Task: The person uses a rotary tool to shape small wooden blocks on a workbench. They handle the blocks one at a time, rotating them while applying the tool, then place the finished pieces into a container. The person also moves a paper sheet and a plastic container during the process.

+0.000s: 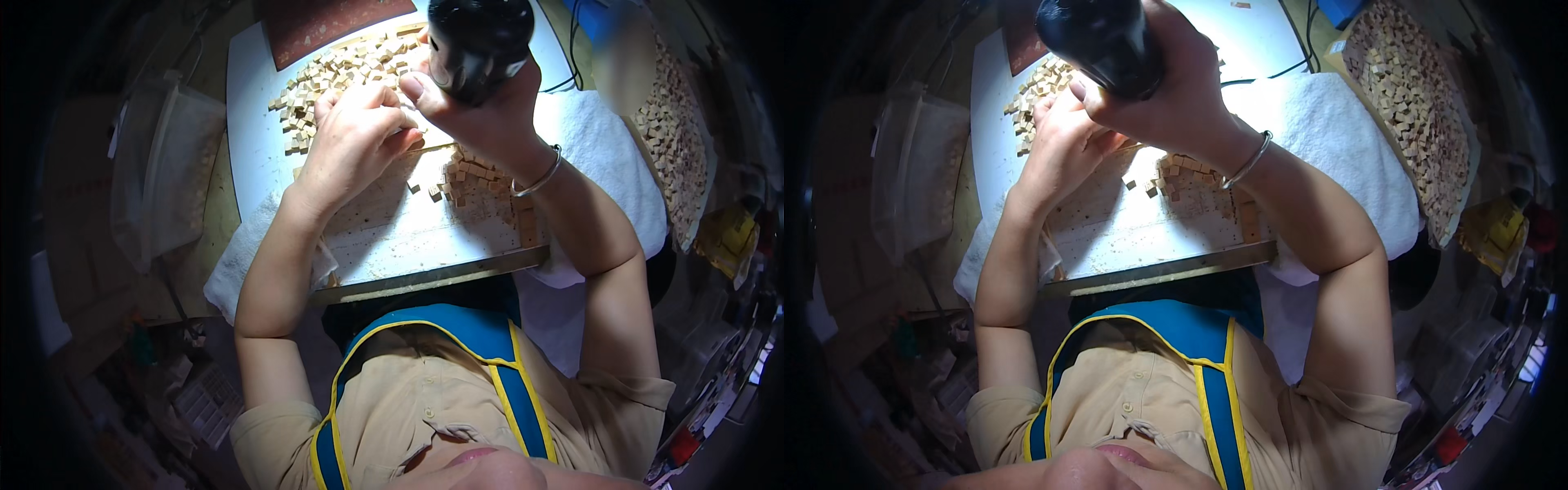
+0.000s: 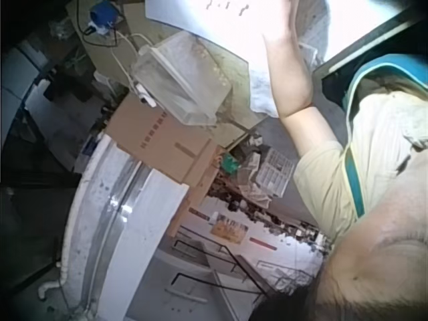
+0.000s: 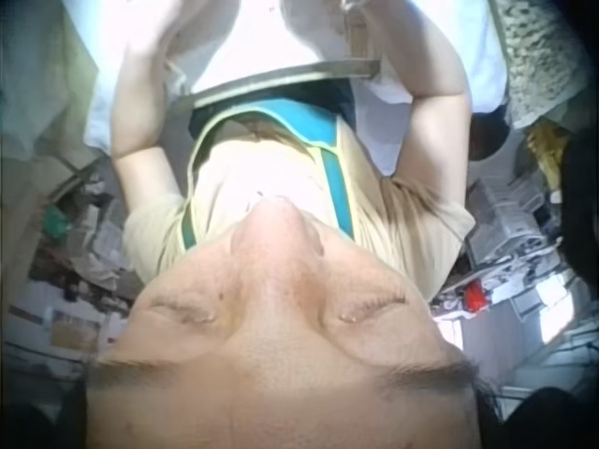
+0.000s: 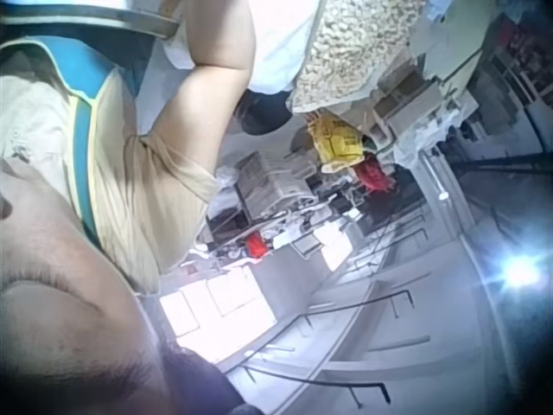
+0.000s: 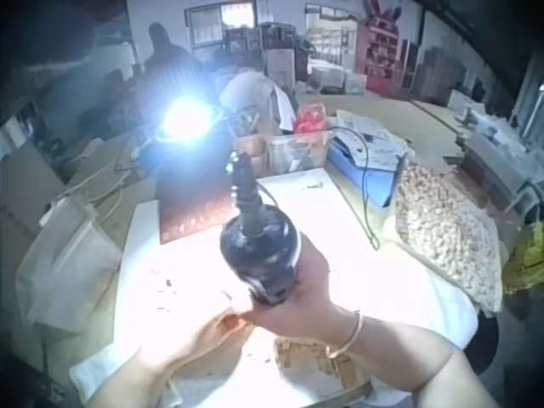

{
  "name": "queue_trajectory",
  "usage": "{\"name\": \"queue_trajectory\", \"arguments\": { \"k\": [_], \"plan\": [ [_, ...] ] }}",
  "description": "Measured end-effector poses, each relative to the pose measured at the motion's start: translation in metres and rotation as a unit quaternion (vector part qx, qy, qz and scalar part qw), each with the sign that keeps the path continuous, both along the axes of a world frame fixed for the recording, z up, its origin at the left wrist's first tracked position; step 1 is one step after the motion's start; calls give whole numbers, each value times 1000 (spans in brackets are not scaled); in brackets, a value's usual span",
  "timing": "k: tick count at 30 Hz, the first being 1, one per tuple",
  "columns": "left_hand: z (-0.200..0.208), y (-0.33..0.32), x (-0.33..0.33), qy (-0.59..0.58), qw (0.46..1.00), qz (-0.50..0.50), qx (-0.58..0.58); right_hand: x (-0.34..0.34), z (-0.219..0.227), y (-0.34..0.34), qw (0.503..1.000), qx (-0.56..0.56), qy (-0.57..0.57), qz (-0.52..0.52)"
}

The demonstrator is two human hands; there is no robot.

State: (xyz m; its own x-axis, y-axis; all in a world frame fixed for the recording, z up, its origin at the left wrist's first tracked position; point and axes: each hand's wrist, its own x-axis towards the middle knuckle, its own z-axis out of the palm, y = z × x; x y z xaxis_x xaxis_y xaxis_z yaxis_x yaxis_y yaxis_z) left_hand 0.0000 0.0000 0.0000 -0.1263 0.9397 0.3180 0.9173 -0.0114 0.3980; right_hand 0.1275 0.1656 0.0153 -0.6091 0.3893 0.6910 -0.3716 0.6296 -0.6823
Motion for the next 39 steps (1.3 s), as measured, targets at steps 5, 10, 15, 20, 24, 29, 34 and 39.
{"name": "queue_trajectory", "arguments": {
  "k": [5,10,15,20,24,29,34,39],
  "plan": [
    [-4,6,10,25,1000,5,19,6,3,-2,983,-178,-7,39],
    [-3,12,19,7,1000,7,17,2,-8,12,955,-248,92,133],
    [5,12,23,24,999,9,32,-1,0,10,957,-249,116,93],
    [-3,14,22,-24,999,-5,32,-2,8,6,959,-252,104,75],
    [-4,15,21,-94,995,-10,41,-3,8,4,952,-273,106,93],
    [-11,13,21,-168,985,-22,37,-2,9,4,949,-283,101,90],
    [-2,4,16,-225,974,-33,-6,-2,9,6,957,-260,101,78],
    [4,2,14,-153,988,-27,1,-3,9,4,950,-278,110,92]
  ]
}}
